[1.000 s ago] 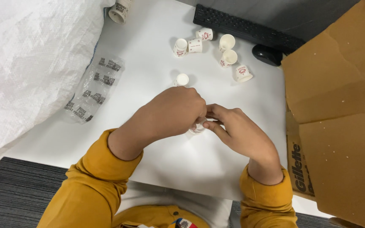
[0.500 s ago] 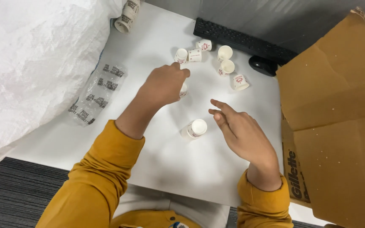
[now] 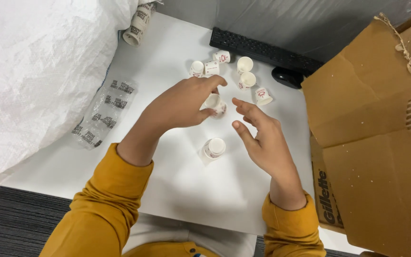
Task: Sorting, stacking, and packaging paper cups from a large box into plastic sleeves and bags.
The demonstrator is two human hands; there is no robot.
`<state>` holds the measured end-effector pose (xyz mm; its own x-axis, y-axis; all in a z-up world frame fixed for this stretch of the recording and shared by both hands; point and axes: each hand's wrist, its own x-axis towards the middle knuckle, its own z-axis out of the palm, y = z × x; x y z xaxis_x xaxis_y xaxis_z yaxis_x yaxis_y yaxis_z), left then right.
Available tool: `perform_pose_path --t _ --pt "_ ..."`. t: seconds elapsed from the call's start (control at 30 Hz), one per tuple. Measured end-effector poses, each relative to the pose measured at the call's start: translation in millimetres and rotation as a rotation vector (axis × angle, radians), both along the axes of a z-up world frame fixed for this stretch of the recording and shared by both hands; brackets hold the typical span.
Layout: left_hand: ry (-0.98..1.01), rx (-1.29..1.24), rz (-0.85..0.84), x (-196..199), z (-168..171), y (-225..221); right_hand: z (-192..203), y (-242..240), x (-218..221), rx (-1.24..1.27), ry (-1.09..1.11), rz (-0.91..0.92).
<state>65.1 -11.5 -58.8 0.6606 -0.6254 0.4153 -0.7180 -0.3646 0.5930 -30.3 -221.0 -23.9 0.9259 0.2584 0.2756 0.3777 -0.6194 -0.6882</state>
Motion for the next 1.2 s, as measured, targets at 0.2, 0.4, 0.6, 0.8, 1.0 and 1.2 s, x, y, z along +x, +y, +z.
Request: perform_pose_path --t 0.2,0.4,0.6,0.8,1.0,1.2 --pt "0.136 -0.126 -0.111 -30.4 46.4 5.0 -2.6 1.7 -1.5 0.203 -0.017 0.078" --pt "0.080 -0.194 -0.245 -28.6 41.0 15.5 -1.3 -0.7 -5.7 0.419 0.186 0.114" --pt "0.023 0.019 -0.200 -40.1 52.2 16.6 4.0 0.7 -9.9 0.120 0.104 0.132" --pt "0.070 0.212 -0.184 -47.1 50.4 5.8 9.4 11.2 -13.3 -0.116 0.119 0.074" --pt "0.110 0.234 -0.180 -51.4 54.8 3.0 8.6 5.2 -14.5 -0.110 0.149 0.081" --pt "0.112 0.223 -0.168 -54.1 49.3 0.4 8.4 5.6 -14.5 -0.098 0.146 0.147"
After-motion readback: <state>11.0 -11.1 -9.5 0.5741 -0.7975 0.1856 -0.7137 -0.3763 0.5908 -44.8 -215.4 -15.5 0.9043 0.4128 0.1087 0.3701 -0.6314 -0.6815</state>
